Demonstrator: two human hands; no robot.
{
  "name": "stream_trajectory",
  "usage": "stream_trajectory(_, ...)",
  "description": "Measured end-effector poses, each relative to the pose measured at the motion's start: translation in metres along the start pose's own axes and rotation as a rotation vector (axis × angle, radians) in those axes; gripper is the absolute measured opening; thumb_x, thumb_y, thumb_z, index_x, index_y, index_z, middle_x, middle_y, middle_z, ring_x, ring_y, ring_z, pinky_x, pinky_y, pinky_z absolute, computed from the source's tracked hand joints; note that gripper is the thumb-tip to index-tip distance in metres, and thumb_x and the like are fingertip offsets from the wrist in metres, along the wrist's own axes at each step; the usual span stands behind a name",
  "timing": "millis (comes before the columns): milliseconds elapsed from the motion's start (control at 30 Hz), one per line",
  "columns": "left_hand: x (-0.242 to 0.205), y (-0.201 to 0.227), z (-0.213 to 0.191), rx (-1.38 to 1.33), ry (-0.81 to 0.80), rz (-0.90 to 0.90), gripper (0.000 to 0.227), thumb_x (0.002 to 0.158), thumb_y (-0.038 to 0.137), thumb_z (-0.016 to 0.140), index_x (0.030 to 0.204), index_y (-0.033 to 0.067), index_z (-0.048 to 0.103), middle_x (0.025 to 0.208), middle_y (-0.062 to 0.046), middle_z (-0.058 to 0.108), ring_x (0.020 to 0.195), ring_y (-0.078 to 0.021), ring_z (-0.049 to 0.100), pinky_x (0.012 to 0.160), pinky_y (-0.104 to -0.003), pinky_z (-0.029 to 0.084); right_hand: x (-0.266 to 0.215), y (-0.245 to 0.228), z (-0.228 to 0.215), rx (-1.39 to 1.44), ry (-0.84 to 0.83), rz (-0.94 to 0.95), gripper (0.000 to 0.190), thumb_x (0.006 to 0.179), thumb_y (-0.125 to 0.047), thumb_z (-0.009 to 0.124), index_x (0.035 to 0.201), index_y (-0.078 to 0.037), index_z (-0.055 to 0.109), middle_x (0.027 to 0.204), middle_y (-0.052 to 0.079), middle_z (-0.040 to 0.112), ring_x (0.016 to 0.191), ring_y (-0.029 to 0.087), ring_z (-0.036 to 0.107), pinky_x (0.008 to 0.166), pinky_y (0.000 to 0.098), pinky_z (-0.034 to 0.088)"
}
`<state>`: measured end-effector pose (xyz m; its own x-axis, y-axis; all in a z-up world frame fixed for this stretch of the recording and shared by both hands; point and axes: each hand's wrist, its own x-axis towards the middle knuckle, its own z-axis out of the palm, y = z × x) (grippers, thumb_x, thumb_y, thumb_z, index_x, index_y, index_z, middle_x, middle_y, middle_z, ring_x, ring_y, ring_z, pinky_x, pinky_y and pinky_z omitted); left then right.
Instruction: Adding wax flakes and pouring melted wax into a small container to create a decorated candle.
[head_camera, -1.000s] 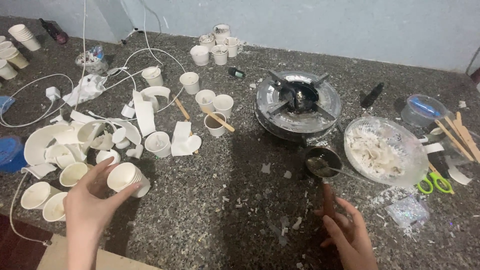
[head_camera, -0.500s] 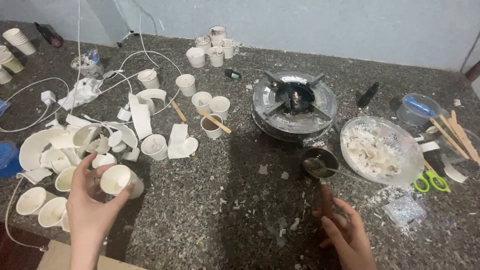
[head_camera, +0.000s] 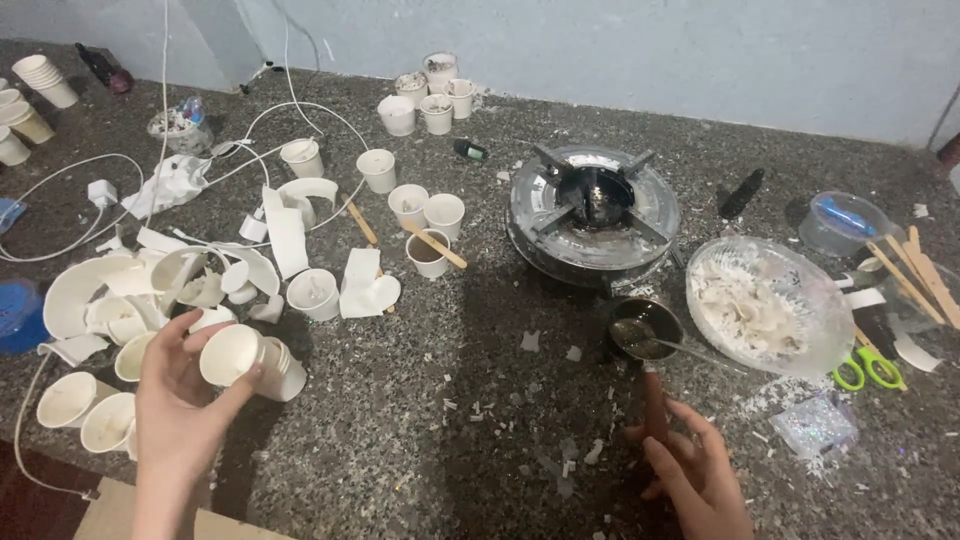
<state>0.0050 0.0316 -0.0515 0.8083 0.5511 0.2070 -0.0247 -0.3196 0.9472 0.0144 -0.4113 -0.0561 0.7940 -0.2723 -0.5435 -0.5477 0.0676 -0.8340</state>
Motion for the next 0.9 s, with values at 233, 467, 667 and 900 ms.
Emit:
stream_trajectory(233,-0.003,0.015,0.004,-0.08,0.03,0.003,0.079,0.075,-0.01,0.071,0.145,0.0024,0.037,0.13,-0.022,0.063,0.131,-0.025,0.057,0.117,-0.042,0.043,0.004,0.003,-0.002,-0.003,0.011,0.006,0.052,0.101,0.001,0.055,0.15,-0.015,0.047,0.127,0.026,0.076,0.103,0.038,0.063,0.071,0.0518,0.05)
stream_trajectory(467,-0.035,0.083,0.03,0.093,0.115,0.467,0.08,0.082,-0.018,0.074,0.149,-0.0046,0.032,0.148,-0.033,0.047,0.138,-0.0387,0.052,0.12,-0.047,0.044,0.031,0.017,-0.011,0.049,0.026,0.024,0.055,0.103,0.001,0.049,0.155,-0.015,0.044,0.127,0.028,0.073,0.105,0.043,0.066,0.087,0.0541,0.05)
stream_trajectory(667,-0.049,0.118,0.129,0.144,-0.162,0.167,0.06,0.072,0.029,0.082,0.126,0.0225,0.057,0.139,-0.001,0.059,0.127,-0.0187,0.055,0.101,-0.036,0.049,0.032,-0.009,-0.007,0.152,-0.216,0.158,0.051,0.102,-0.046,0.047,0.142,-0.014,0.055,0.094,0.014,0.052,0.075,0.029,0.049,0.063,0.0407,0.037)
stream_trajectory(900,-0.043,0.055,0.242,0.076,-0.569,0.287,0.069,0.081,0.018,0.083,0.14,0.008,0.05,0.132,-0.013,0.068,0.12,-0.0299,0.066,0.098,-0.043,0.055,0.05,-0.012,-0.018,0.146,-0.218,0.212,0.051,0.104,-0.04,0.048,0.136,-0.002,0.06,0.067,-0.003,0.019,0.053,0.011,0.015,0.05,0.0282,0.009)
